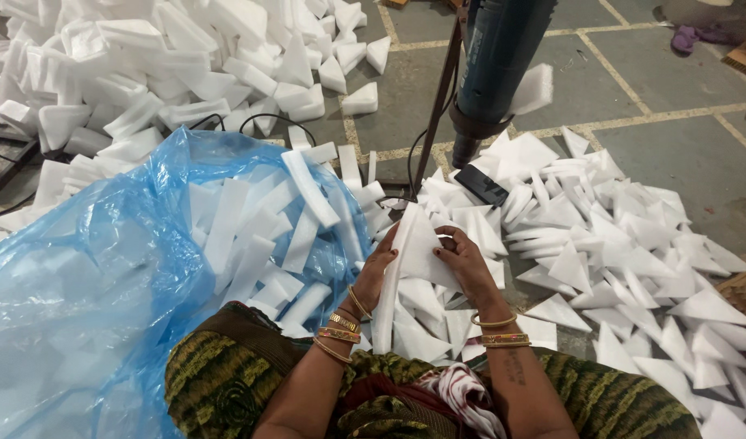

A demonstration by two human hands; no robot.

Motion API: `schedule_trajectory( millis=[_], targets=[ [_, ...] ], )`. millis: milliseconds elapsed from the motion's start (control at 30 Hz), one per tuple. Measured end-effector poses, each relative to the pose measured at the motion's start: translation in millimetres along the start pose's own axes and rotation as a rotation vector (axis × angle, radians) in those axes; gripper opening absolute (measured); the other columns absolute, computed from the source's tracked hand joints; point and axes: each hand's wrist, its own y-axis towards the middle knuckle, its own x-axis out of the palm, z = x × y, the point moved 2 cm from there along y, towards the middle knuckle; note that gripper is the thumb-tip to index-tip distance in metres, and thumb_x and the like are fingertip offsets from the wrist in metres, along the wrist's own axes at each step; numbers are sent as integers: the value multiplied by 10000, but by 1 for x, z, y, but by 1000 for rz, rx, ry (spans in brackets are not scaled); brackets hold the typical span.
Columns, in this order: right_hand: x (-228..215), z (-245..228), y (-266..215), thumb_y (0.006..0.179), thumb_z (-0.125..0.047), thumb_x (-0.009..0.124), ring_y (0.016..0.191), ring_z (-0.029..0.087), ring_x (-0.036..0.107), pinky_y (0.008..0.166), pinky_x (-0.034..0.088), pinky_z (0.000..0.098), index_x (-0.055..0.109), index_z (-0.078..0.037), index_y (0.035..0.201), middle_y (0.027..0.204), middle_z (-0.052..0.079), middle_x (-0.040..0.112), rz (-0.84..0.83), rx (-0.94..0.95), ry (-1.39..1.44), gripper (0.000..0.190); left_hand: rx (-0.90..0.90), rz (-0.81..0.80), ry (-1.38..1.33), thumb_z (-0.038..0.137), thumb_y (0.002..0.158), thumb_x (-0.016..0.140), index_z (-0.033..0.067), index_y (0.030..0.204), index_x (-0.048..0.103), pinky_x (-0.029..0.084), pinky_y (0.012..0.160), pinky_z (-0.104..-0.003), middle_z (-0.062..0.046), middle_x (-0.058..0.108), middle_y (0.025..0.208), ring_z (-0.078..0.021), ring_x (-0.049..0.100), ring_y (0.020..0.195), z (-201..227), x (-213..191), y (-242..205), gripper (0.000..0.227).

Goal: The person sits on the floor and repeatedly picks up rectangular white foam pieces. They place each piece under a vertical cutting machine, press down to cut it, and then toss the resulting triangular pieces onto a growing pile on the floor.

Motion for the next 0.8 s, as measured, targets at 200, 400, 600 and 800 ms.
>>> schedule_trajectory(
  millis=[200, 400, 600, 800],
  targets=[
    [-25, 9, 11, 931, -5, 666, 934, 103, 616, 824, 519, 238, 598, -17, 1314, 1042, 44, 682, 6, 4, 23, 389, -39, 4, -109, 129, 980, 378, 116, 1628, 311, 415, 1136, -316, -88, 440, 1600, -176, 512, 1372, -8, 15, 10, 651],
    [-48, -25, 41, 944, -47, 629, 817, 175, 640, 713, 554, 280, 592, -57, 1280, 1027, 111, 707, 132, 179, -65, 338, -51, -10, -116, 404, 1134, 312, 225, 1648, 310, 512, 575, -241, -67, 621, 992, -85, 560, 691, -13, 33, 53, 545],
    [-62, -84, 77, 952, -50, 630, 939, 156, 689, 825, 611, 263, 585, 5, 1272, 1145, 116, 683, 111, 74, 0, 328, -76, -84, -321, 327, 1205, 427, -26, 1582, 413, 585, 741, -314, -74, 631, 1006, -139, 629, 838, -13, 38, 120, 516],
    [-48, -100, 51, 916, -1, 641, 873, 153, 701, 784, 592, 248, 601, 3, 1344, 1073, 105, 727, 176, 119, -106, 430, -119, 86, -130, 378, 1046, 374, 262, 1613, 322, 538, 601, -253, 1, 631, 1306, -88, 585, 794, -4, 53, 94, 581]
  ],
)
